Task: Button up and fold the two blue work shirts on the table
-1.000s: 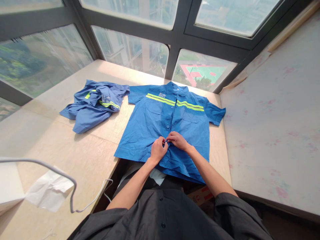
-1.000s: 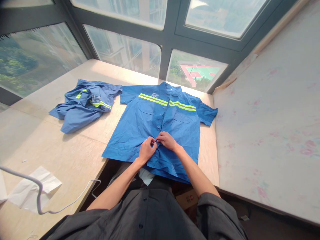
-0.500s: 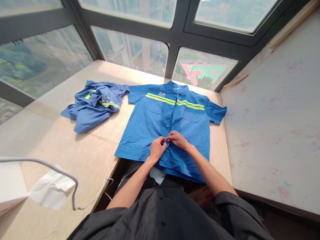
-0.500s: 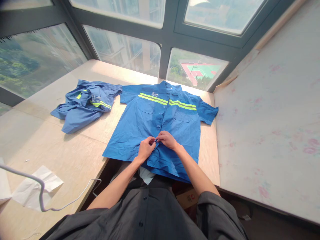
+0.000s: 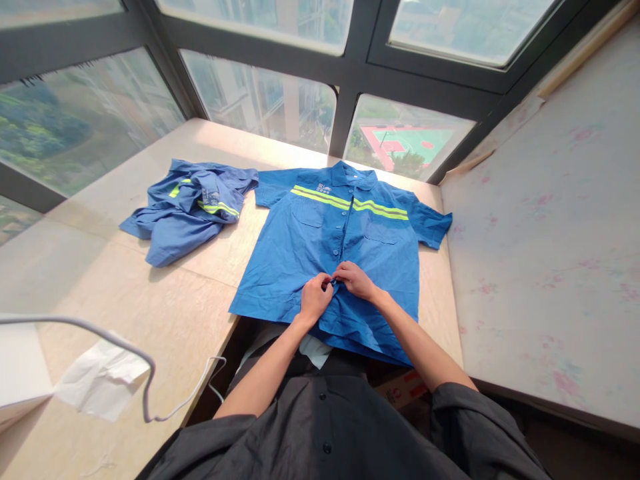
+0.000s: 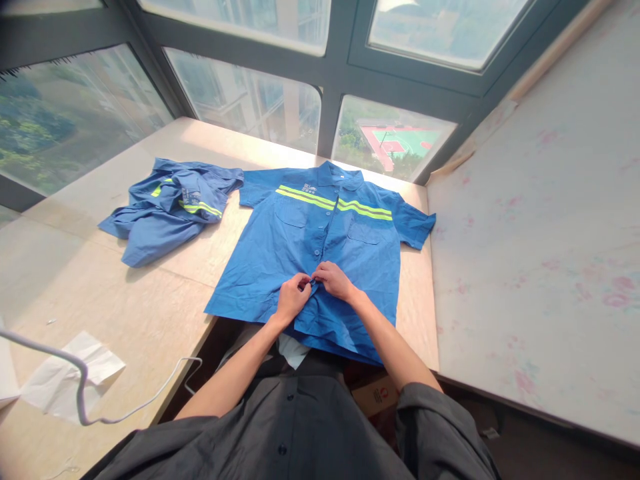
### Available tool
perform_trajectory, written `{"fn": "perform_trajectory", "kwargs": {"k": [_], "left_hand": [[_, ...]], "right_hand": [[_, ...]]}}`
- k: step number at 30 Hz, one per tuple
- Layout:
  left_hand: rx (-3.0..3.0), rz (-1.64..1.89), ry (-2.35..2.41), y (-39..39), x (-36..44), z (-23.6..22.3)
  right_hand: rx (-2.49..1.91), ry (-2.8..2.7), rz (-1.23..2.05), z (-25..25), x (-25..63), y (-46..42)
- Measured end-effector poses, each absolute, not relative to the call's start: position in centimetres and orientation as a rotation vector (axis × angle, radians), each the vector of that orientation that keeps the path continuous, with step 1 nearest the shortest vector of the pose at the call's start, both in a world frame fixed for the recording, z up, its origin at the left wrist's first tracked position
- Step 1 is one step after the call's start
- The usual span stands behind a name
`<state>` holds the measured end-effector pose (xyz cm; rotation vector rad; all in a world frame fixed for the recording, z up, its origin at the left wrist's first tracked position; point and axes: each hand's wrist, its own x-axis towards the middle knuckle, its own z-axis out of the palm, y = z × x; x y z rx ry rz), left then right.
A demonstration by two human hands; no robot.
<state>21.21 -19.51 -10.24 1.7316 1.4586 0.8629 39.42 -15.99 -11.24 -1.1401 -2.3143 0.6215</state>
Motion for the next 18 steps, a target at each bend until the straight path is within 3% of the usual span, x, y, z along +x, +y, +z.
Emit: {"fn": "perform_trajectory", "kwargs": {"k": [11,18], "left_hand": [[1.531,0.875,1.389,-18.4,20.7,-10.3],[1.397,0.867,1.347,-17.7,20.5,-10.3]], "right_hand": [[-1.406,-2.137,0.365,-8.4,37.6,-17.9],[-1.608,-2.020,0.548,-8.8,36.7,-19.9]]}}
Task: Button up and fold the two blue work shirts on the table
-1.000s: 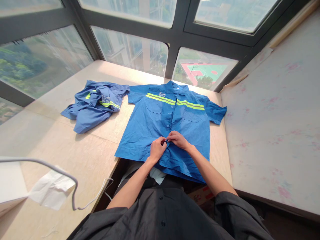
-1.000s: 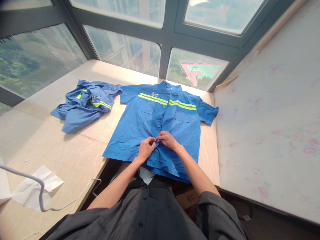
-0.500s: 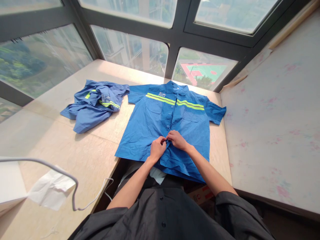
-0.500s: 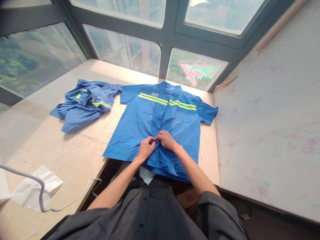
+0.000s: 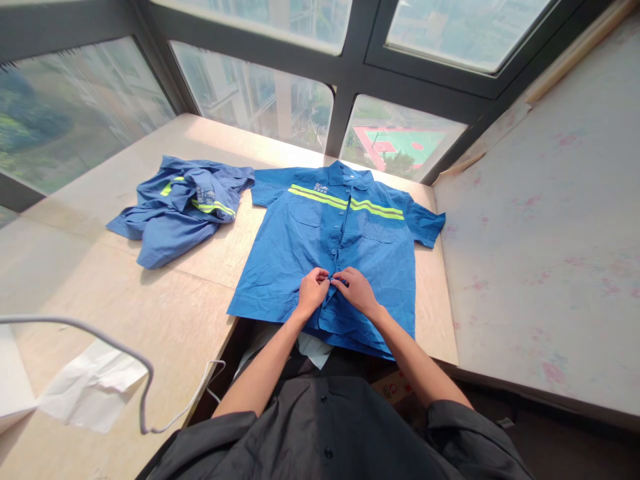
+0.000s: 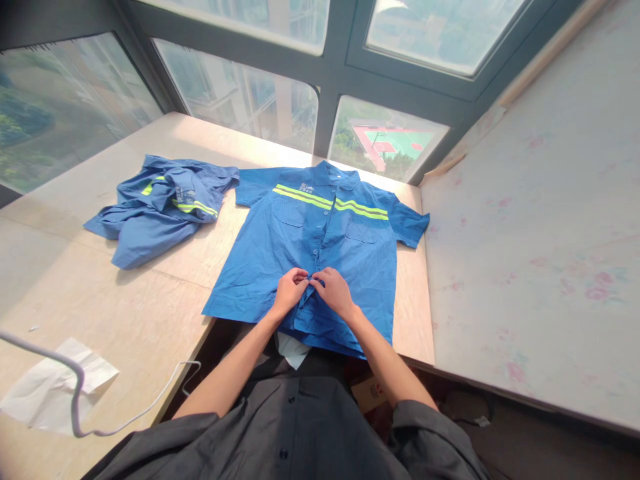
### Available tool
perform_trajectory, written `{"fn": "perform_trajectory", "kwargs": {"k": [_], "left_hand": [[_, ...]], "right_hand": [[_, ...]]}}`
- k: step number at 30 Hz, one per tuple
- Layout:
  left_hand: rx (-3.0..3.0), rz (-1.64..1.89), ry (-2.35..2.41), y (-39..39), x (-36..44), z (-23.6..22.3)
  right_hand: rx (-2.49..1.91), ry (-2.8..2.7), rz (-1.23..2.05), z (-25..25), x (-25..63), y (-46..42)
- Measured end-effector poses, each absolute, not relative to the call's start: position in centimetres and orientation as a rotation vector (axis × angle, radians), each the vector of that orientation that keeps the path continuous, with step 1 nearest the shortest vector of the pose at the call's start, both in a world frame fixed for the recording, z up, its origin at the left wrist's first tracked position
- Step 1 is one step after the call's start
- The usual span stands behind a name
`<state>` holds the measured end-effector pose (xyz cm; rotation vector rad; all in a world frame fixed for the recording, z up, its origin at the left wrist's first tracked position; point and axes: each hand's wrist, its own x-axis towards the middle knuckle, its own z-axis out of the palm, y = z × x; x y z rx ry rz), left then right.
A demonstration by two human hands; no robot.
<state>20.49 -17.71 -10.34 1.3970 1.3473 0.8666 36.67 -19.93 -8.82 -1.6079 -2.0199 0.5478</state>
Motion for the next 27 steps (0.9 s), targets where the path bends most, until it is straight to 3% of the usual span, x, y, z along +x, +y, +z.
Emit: {"fn": "perform_trajectory", "kwargs": {"k": [16,24,27], "left_hand": [[1.862,0.671,1.422,-18.7,20.0,-9.4],[2.307,0.548,1.479,-20.7,18.9,-9.8],[2.366,0.580,1.457,-21.4,17.5,-10.0]], "right_hand": [[-1.799,-2.359,0.144,-8.5,35.6,-19.3],[-1.619,-2.129,0.335,-9.0,35.8,-20.6],[-1.626,-2.076,0.253,-9.4,37.1,-21.8]]}}
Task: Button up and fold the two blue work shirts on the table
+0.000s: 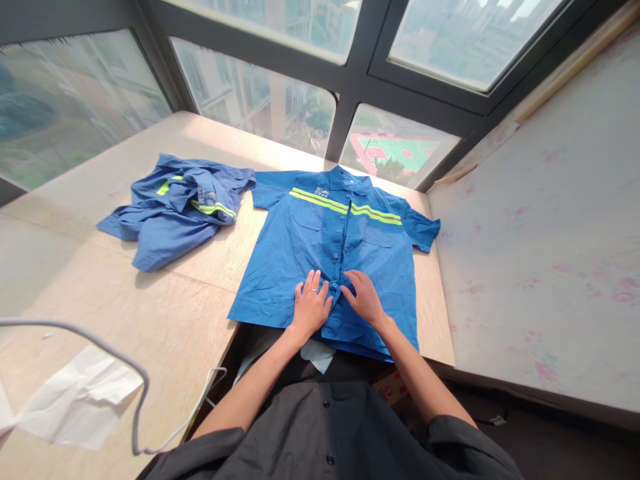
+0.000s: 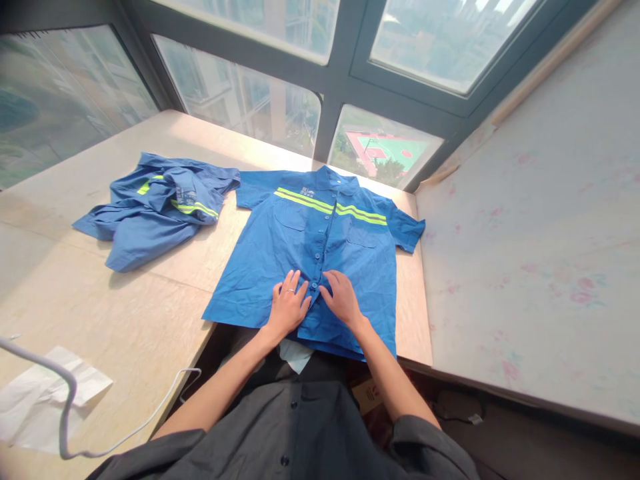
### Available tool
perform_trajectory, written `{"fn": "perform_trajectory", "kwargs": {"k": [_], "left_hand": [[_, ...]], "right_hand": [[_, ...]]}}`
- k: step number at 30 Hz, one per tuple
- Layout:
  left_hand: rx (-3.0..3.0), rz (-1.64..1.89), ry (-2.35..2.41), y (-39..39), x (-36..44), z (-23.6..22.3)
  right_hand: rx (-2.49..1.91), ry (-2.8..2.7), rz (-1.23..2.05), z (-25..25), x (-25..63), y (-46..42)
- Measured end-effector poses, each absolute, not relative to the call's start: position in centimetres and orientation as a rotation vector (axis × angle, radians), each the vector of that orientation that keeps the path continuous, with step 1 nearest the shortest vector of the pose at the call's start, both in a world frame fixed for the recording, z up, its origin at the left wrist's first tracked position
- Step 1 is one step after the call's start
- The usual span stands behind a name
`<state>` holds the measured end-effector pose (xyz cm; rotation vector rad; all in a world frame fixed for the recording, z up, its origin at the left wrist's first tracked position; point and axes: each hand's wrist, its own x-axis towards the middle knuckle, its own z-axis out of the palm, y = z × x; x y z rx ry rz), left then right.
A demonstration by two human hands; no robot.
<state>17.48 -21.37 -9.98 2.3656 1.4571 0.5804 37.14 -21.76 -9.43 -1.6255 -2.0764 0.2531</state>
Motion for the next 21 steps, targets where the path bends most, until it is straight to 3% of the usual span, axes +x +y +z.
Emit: {"fn": "perform_trajectory", "kwargs": {"k": [6,21], "left_hand": [[2.383,0.507,1.447,-22.5,14.2,-10.6],[2.330,0.362,1.894,-22.8,9.1,-10.8]], "right_hand": [[-2.004,-2.090,0.067,-12.2,40.8,-25.0],[-2.064,-2.258,0.042,-13.7,42.5,-25.7]]}}
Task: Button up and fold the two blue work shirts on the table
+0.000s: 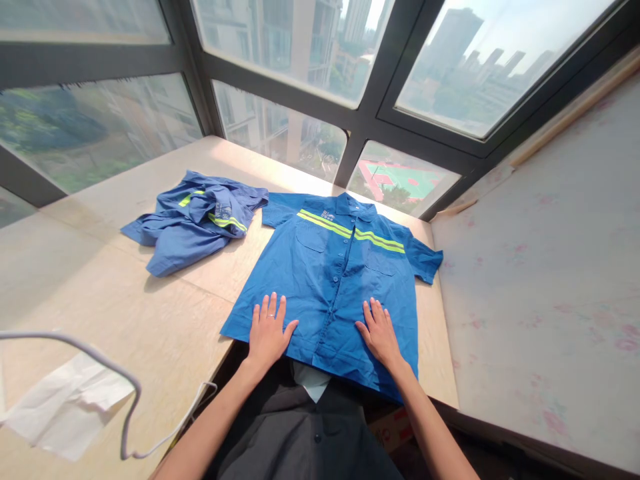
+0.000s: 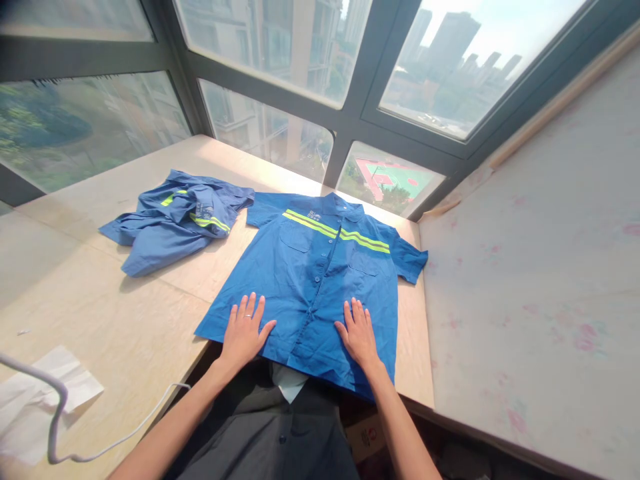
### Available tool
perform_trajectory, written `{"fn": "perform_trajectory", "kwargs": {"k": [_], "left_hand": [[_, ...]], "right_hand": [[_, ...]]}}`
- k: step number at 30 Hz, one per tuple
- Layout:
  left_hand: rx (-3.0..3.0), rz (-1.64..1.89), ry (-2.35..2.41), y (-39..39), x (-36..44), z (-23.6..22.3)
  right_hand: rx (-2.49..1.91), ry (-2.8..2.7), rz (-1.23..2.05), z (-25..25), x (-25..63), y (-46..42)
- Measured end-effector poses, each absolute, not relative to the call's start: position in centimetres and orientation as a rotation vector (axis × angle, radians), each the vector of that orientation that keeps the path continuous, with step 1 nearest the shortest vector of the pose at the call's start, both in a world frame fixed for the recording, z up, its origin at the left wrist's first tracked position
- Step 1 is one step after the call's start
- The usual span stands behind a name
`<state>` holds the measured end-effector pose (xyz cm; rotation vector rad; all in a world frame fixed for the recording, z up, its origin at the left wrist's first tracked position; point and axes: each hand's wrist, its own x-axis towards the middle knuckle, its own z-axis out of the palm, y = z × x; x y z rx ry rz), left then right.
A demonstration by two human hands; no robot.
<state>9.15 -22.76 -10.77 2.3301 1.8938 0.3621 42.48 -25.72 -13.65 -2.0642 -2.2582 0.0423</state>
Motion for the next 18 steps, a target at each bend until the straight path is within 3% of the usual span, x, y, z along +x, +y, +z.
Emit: {"fn": "perform_trajectory", "kwargs": {"k": [7,12,18], "left_hand": [[2.415,0.135,1.938,-23.0,8.4,-9.3],[2.497,0.249,1.836,-20.1,10.9,-8.4],[2.564,0.264,1.667,-17.0,11.6,-10.3]], "right_hand": [[-1.987,-2.125,0.088,-10.7,41.1,-22.9],[-1.667,-2.262,0.123,-7.5,37.2,-15.8],[-1.745,-2.626,0.238,-8.6,35.6,-9.2]]}}
